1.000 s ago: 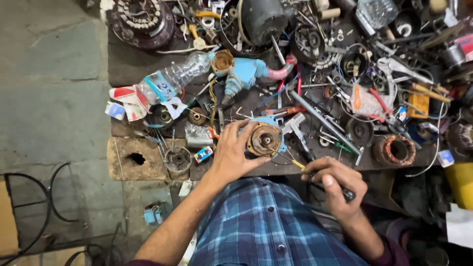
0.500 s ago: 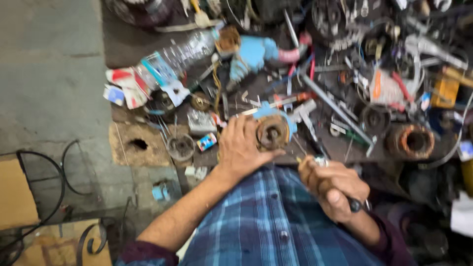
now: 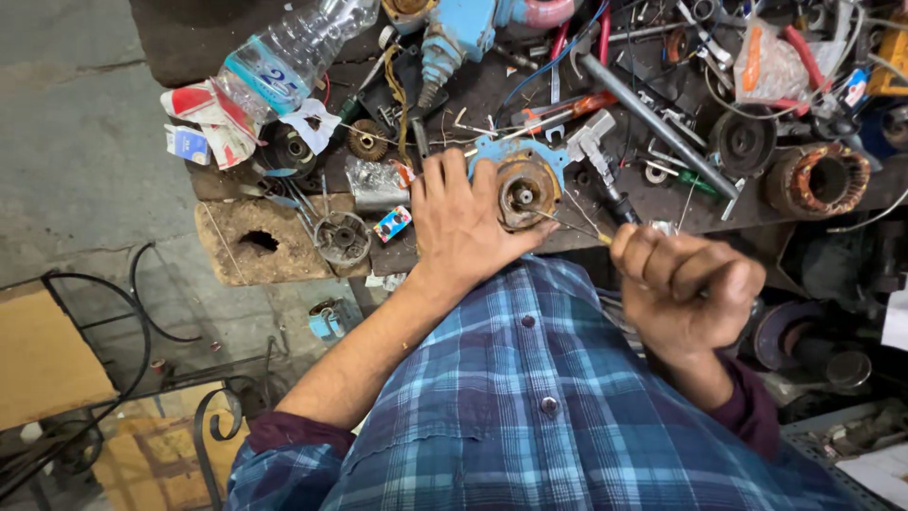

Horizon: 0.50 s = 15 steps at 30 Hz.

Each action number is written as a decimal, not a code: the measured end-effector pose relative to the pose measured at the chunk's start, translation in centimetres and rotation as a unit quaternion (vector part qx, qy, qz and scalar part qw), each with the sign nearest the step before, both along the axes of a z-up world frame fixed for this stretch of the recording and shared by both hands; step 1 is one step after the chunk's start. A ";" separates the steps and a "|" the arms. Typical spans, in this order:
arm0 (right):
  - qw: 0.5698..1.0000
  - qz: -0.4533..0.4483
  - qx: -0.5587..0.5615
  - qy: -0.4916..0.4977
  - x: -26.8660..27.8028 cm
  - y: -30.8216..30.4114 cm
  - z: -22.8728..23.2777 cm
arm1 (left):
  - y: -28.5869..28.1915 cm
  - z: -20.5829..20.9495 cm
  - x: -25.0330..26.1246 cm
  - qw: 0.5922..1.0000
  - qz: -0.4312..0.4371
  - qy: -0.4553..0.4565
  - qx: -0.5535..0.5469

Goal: The person uses a screwdriver to scrape and clean the inner copper windings of a small electric motor component held in the left hand. The person repeatedly rotates the component and continues scraping the same area throughout the clip.

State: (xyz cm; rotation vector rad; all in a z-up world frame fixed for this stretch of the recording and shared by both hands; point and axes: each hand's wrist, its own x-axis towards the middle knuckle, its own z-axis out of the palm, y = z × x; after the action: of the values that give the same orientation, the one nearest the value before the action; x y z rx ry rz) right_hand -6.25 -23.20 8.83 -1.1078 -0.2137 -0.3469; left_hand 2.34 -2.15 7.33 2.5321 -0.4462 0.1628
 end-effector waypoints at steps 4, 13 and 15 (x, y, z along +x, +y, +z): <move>0.992 -0.037 0.108 0.053 0.4 -0.4 -1.3 | 0.5 -1.3 -0.1 0.992 -0.014 -0.122 -0.041; 0.957 0.009 -0.194 -0.217 0.5 3.3 -2.1 | 0.8 -3.1 -0.2 0.998 0.012 0.045 -0.051; 0.932 0.043 -0.249 -0.260 0.9 3.6 -1.3 | 0.7 -3.1 -0.2 0.998 0.017 0.016 -0.058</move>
State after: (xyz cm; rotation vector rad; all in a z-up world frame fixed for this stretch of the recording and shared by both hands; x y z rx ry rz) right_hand -5.33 -19.60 7.52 -1.4835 -0.8545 -0.5224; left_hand 2.11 -1.41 4.23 2.4254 -0.3700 0.1561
